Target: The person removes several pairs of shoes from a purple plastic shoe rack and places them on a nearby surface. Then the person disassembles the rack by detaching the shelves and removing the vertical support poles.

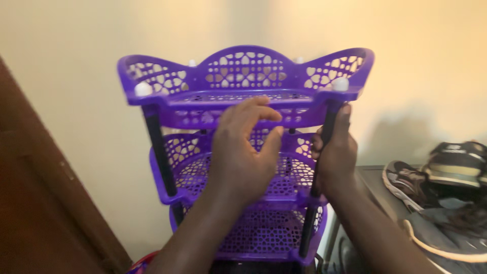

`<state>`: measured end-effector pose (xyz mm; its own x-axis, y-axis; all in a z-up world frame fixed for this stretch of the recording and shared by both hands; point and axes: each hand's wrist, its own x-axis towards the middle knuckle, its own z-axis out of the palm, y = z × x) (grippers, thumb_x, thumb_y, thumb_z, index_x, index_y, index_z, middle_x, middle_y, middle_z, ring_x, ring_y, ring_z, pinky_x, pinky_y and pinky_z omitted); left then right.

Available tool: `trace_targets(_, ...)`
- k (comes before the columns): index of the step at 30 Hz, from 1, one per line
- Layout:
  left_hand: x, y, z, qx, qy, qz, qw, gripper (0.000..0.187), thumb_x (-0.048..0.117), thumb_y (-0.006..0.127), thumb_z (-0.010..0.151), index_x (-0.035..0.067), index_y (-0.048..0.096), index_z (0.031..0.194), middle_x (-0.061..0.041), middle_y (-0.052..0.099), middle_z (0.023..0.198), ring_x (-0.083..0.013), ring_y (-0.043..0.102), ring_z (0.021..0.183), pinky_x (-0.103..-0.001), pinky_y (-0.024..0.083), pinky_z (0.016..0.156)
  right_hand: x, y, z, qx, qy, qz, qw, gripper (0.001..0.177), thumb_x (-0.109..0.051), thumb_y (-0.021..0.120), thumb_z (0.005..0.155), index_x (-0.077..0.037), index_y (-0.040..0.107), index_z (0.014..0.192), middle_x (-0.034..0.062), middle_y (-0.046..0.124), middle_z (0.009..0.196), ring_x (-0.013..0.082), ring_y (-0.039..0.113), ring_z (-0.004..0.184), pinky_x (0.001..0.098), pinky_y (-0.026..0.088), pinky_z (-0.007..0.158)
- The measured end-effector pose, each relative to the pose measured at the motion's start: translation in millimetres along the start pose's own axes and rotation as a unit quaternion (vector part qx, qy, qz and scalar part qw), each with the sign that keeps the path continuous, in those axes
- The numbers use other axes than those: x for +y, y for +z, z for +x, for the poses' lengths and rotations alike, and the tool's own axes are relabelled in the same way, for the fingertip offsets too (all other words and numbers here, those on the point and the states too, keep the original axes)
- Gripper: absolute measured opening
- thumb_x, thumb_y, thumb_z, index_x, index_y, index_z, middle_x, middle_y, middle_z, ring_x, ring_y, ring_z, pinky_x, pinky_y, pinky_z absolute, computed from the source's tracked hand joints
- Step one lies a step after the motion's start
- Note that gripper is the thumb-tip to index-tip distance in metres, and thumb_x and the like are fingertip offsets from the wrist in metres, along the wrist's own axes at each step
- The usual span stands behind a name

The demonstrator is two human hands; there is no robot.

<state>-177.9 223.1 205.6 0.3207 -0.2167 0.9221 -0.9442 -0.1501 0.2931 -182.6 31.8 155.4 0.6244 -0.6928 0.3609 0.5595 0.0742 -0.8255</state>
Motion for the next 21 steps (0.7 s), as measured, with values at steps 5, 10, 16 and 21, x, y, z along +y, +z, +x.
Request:
trace_targets(5,-9,8,24,-0.013,0.030,0.038,0.999,0.026,0.013,0.075,0.087,0.007,0.067,0.111,-0.018,0.064,0.137,-0.0404,0.055,0.137,-0.052,0.038,0.117,-9,9,-8,0.000,0.002,-0.015,1.000,0.064,-0.068,0.039,0.101,-0.007,0.054,0.086,-0.0004,0.048,0.064,0.0101,0.044,0.054,0.0261,0.036,0.049)
trace_targets(10,4,24,48,-0.056,-0.002,-0.018,0.998,0.026,0.019,0.075,0.091,0.008,0.067,0.114,-0.015,0.069,0.134,-0.0369,0.060,0.135,-0.050,0.039,0.122,-22,13,-18,-0.051,0.000,0.007,0.999,0.056,-0.057,0.035,0.108,-0.007,0.060,0.104,-0.0004,0.050,0.073,0.0093,0.046,0.064,0.0253,0.038,0.057)
trace_targets(16,31,40,60,-0.092,-0.097,0.003,0.991,0.049,0.036,0.075,0.086,0.006,0.066,0.125,-0.014,0.071,0.126,-0.0327,0.064,0.123,-0.059,0.029,0.115,-7,-7,-21,-0.121,0.019,0.079,0.989,0.042,-0.042,0.043,0.113,-0.003,0.057,0.116,0.0055,0.061,0.094,0.0137,0.060,0.079,0.0289,0.049,0.067)
trace_targets(21,48,54,79,-0.147,-0.191,0.085,0.967,0.064,0.050,0.075,0.082,0.004,0.065,0.126,-0.015,0.071,0.116,-0.0320,0.065,0.115,-0.062,0.026,0.114,20,-24,-31,-0.172,0.109,0.216,0.955,0.032,-0.022,0.058,0.107,0.004,0.058,0.125,0.0109,0.066,0.114,0.0205,0.068,0.102,0.0338,0.057,0.086)
